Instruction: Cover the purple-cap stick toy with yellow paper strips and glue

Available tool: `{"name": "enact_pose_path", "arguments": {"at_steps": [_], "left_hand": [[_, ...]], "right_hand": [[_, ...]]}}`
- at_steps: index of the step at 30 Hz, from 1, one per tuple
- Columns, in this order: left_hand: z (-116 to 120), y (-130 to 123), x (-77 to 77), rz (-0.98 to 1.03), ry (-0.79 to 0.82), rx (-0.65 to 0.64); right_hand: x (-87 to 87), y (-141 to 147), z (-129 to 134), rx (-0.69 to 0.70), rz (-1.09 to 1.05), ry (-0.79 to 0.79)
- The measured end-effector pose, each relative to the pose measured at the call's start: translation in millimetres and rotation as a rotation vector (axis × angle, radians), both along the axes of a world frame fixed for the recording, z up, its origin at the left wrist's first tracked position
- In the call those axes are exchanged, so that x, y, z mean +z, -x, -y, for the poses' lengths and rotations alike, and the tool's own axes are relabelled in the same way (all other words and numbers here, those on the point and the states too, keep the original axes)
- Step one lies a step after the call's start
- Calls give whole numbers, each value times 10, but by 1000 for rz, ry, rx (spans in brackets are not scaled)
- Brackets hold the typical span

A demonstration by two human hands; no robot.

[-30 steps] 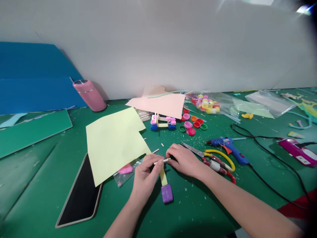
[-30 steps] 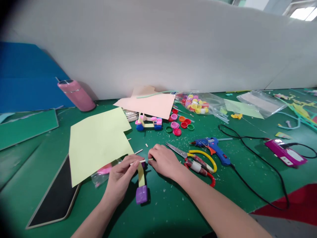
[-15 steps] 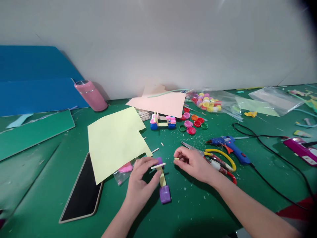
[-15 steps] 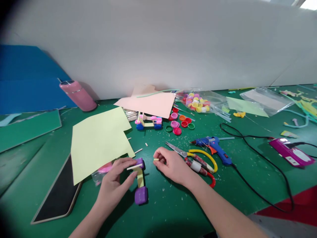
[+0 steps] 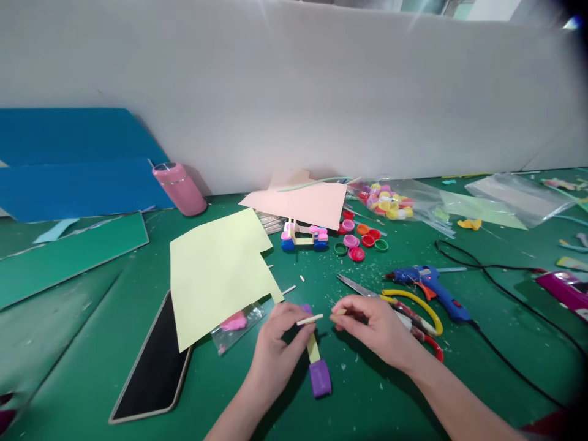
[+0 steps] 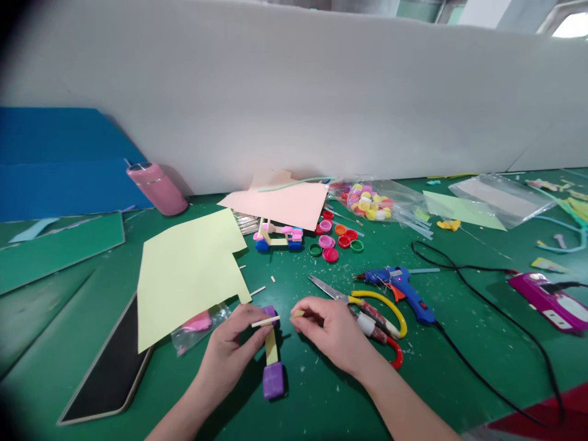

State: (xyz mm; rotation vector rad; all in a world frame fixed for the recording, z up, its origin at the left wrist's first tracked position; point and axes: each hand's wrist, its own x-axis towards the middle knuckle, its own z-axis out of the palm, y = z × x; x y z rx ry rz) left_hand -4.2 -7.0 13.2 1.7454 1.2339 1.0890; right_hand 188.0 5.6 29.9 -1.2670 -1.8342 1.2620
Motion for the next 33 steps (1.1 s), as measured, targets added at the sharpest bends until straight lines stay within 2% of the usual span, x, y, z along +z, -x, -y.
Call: {"name": "enact_pose_path", "arguments": {"at_steps": [5, 10, 20, 26, 33], "left_hand": [[-6, -16, -40, 14, -21, -2], [7, -4, -55, 9, -35, 21], [-31, -37, 94, -20, -75, -5], [-24, -27, 38, 6, -74, -12], [-15, -9, 28, 34, -73, -20]], "right_hand": [[119, -26, 13, 37, -23, -108], [161, -2, 5, 38, -2, -167], [253, 120, -65, 172, 84, -264], [266, 158, -103, 202, 171, -361], [288, 183, -134, 233, 267, -394]]}}
